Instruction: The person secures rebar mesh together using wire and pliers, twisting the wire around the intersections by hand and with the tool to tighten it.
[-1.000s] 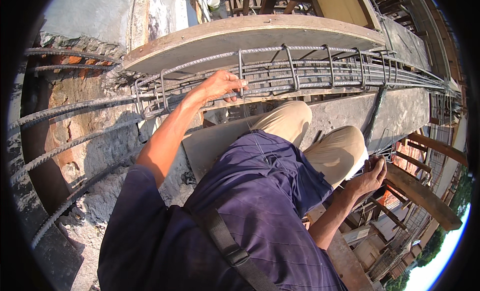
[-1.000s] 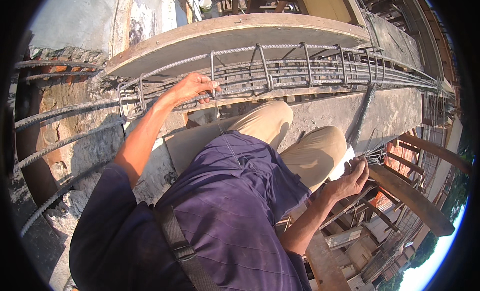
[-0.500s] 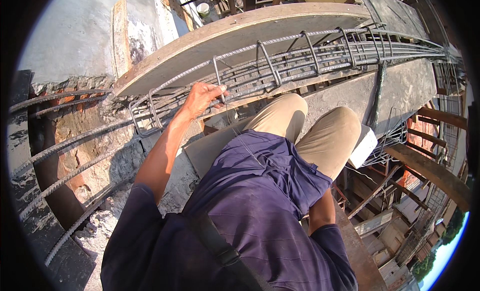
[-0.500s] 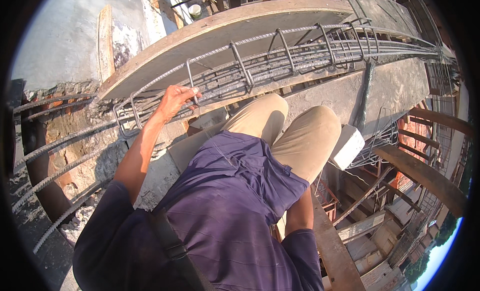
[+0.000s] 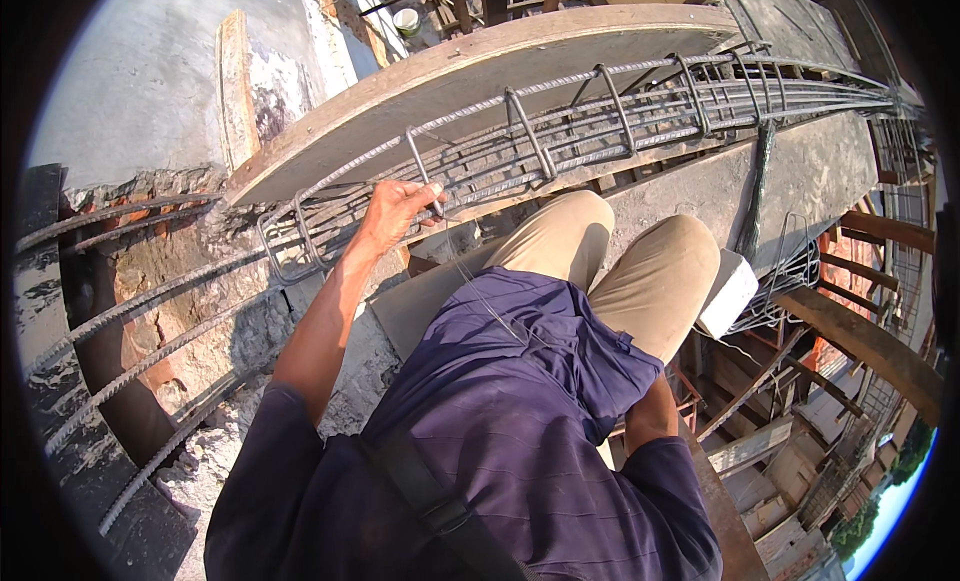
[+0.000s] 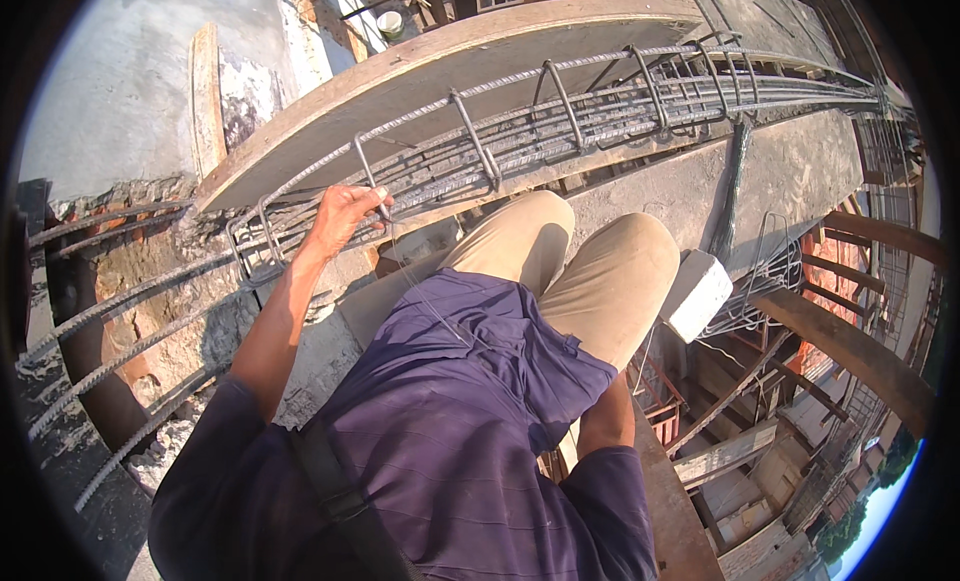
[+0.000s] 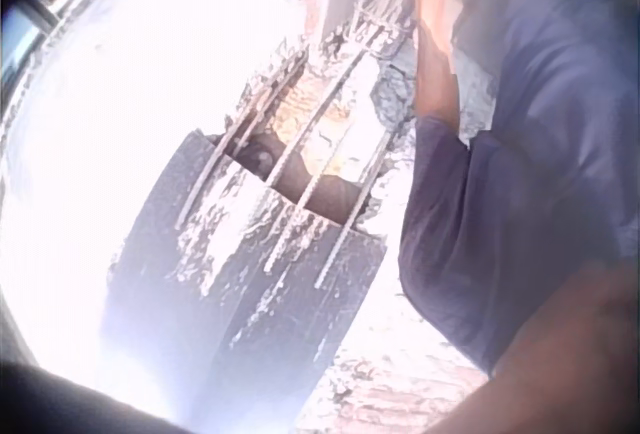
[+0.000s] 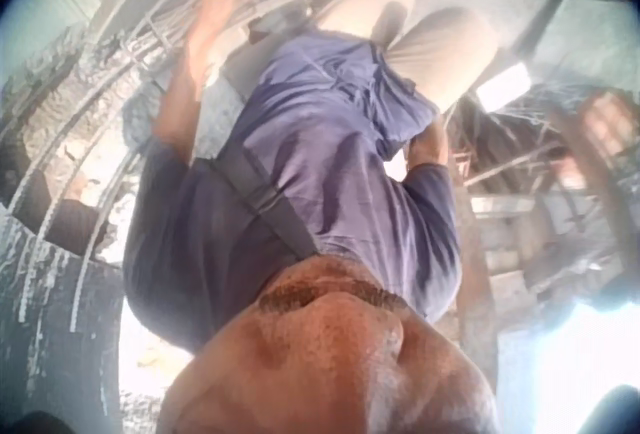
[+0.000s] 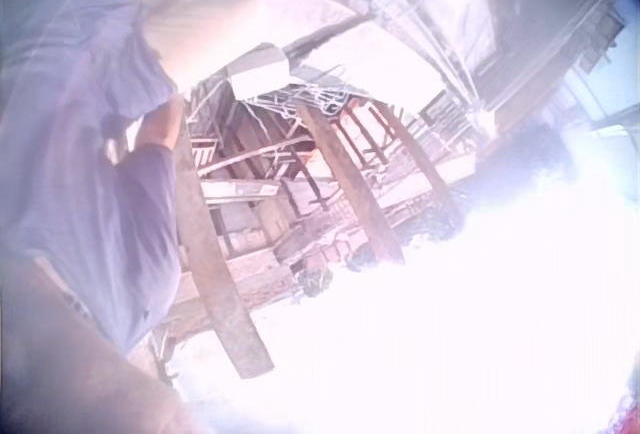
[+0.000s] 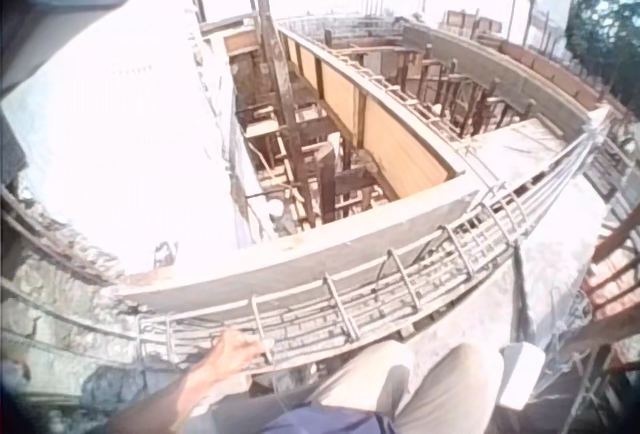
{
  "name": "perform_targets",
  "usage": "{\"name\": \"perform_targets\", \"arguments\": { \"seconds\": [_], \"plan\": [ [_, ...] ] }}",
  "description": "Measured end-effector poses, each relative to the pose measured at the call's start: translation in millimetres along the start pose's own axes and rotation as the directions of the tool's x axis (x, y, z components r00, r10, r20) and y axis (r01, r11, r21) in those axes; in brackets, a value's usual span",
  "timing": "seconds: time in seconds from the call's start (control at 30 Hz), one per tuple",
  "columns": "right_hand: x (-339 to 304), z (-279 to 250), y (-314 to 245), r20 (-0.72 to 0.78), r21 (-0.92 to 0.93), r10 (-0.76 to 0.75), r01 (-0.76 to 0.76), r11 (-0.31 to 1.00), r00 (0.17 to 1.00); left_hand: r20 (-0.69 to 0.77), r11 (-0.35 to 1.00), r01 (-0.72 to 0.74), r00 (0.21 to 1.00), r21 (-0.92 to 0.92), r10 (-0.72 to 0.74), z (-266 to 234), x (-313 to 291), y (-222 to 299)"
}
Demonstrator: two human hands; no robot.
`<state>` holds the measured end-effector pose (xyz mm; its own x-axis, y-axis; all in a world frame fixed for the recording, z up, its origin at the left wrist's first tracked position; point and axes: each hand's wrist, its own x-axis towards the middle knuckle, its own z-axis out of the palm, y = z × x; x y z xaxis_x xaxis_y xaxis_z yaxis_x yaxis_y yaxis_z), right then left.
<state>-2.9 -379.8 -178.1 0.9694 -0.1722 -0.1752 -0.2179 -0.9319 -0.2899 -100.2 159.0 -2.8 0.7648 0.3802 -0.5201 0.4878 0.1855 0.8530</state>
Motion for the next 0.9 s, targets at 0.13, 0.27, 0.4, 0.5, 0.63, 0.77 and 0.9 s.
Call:
{"name": "perform_targets", "arguments": {
  "seconds": [0.13,0.27,0.4,0.5,0.63,0.77,0.9],
  "plan": [
    [-2,2,-14,0.024,-0.016,-0.044,0.044,0.999,0.999,0.000,0.999,-0.037,0.999,0.028,0.037,-11,-6,-10],
    [-5,11,-15,0.018,-0.009,-0.058,0.058,0.998,0.998,0.008,0.999,-0.023,1.000,0.044,0.023,-10,-1,-6],
    [-3,14,-13,-0.034,0.012,-0.054,0.055,0.998,0.998,0.010,0.999,-0.029,1.000,0.041,0.029,1,7,0],
    [3,20,-21,-0.089,0.018,-0.086,0.088,0.996,0.992,-0.040,0.992,-0.023,0.999,0.125,0.028,-4,-3,-1],
    [12,19,-26,-0.109,0.089,-0.074,0.084,0.993,0.991,-0.078,0.975,-0.011,0.997,0.221,0.029,-6,1,-9],
    [-8,6,-29,-0.098,0.275,0.131,-0.100,0.956,0.987,-0.036,0.975,-0.015,0.999,0.222,0.024,-10,10,-16],
    [-32,3,-26,-0.285,0.269,0.172,-0.093,0.959,0.943,-0.073,0.964,0.037,0.997,0.264,-0.019,-13,7,-11]
  ]
}}
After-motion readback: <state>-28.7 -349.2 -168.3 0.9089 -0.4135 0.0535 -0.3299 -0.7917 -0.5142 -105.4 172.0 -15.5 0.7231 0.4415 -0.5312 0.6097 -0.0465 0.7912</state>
